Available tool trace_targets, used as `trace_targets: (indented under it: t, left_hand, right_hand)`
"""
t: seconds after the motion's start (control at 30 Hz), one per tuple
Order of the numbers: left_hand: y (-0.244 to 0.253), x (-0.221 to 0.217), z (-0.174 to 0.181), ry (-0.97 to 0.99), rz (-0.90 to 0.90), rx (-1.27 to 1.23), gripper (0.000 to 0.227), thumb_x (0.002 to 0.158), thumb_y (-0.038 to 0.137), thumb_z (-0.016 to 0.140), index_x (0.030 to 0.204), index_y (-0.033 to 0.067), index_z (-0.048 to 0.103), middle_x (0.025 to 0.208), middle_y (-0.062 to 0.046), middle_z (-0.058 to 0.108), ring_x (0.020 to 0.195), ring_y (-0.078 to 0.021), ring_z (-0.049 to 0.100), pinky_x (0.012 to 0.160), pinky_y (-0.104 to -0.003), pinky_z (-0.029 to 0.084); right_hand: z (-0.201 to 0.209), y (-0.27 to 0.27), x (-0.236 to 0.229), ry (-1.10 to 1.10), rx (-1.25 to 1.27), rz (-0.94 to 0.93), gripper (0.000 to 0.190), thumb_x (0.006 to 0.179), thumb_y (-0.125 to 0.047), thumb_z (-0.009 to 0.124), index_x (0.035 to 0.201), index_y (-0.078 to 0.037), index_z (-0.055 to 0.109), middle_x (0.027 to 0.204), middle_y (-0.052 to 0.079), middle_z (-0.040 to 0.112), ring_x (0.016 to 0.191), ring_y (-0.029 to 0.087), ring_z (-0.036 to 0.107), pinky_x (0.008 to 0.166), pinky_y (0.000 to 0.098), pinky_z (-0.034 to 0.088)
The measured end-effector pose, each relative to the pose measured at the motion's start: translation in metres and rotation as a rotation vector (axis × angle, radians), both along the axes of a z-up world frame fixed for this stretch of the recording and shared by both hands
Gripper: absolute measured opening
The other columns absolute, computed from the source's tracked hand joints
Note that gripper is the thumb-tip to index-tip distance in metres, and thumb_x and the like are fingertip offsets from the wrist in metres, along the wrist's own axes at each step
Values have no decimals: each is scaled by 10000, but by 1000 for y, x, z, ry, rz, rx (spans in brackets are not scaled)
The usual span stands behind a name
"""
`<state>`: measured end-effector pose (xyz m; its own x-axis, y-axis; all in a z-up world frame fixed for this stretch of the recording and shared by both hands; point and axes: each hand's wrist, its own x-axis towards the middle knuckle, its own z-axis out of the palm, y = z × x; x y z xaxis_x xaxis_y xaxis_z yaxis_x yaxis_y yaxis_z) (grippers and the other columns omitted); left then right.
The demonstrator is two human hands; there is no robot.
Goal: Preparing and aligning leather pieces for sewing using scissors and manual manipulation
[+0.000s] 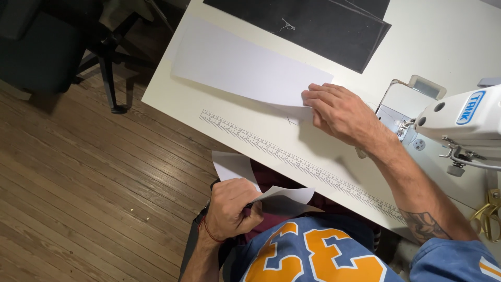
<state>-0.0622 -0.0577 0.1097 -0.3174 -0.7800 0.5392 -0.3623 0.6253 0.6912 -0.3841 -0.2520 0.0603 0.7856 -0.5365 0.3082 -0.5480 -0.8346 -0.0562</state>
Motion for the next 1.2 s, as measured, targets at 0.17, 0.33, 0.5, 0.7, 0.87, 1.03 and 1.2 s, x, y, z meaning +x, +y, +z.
trace_targets:
  t: [0.17, 0.33, 0.5, 0.7, 0.87, 1.03, 1.2]
  left_hand:
    - [1, 0, -1, 0, -4, 2, 255, 1112, 109, 610, 870, 47, 656, 748, -65, 586, 618, -261, 550, 571, -394, 437]
    - [1, -1, -2, 6, -5, 9, 269, 1121, 123, 611, 867, 45, 652, 741, -66, 567, 616, -271, 542, 570, -403, 420]
    - [2, -2, -1, 4, -10, 13, 291, 1137, 139, 603, 862, 57, 655, 734, -56, 545, 603, -266, 503, 565, -410, 396]
    - [2, -4, -4, 14, -1, 23, 243, 1101, 98, 618, 865, 48, 651, 735, -59, 534, 599, -269, 483, 559, -411, 381]
    - [2, -7, -2, 6, -21, 11, 249, 1109, 99, 613, 867, 56, 653, 739, -58, 537, 606, -260, 484, 563, -404, 375]
    - [5, -7, -5, 12, -20, 13, 218, 1073, 72, 615, 860, 51, 654, 734, -59, 547, 607, -260, 502, 563, -402, 393]
    - [7, -6, -5, 11, -20, 6, 211, 1084, 64, 623, 879, 44, 669, 748, -62, 562, 612, -262, 503, 566, -402, 397]
  right_hand:
    - [-17, -2, -13, 6, 56, 27, 235, 1151, -89, 750, 1369, -2, 767, 1421, 204, 833, 1392, 345, 790, 1274, 503, 629]
    - [-23, 0, -16, -173, -160, -78, 35, 1203, 36, 699, 1232, 44, 680, 1198, 218, 859, 850, 305, 816, 672, 422, 684]
    - [-38, -7, -14, -134, -275, 4, 153, 1211, -118, 807, 1155, -39, 688, 1288, 266, 887, 1199, 390, 905, 1000, 481, 801]
    - [-10, -2, -11, 60, 104, 50, 546, 1146, -364, 736, 1556, -27, 606, 1702, 272, 642, 1602, 440, 614, 1379, 580, 481]
    - [-3, -13, -21, 35, 348, 29, 716, 1101, -151, 760, 1752, 6, 507, 1727, 287, 609, 1568, 437, 630, 1323, 580, 508]
    - [-3, -18, -22, 41, 298, 33, 641, 1074, -91, 792, 1687, -33, 616, 1691, 209, 674, 1506, 374, 684, 1277, 517, 544]
    - [-22, -22, -8, -36, 13, -23, 224, 1132, -180, 860, 1351, -131, 857, 1438, 90, 878, 1389, 295, 814, 1125, 461, 589]
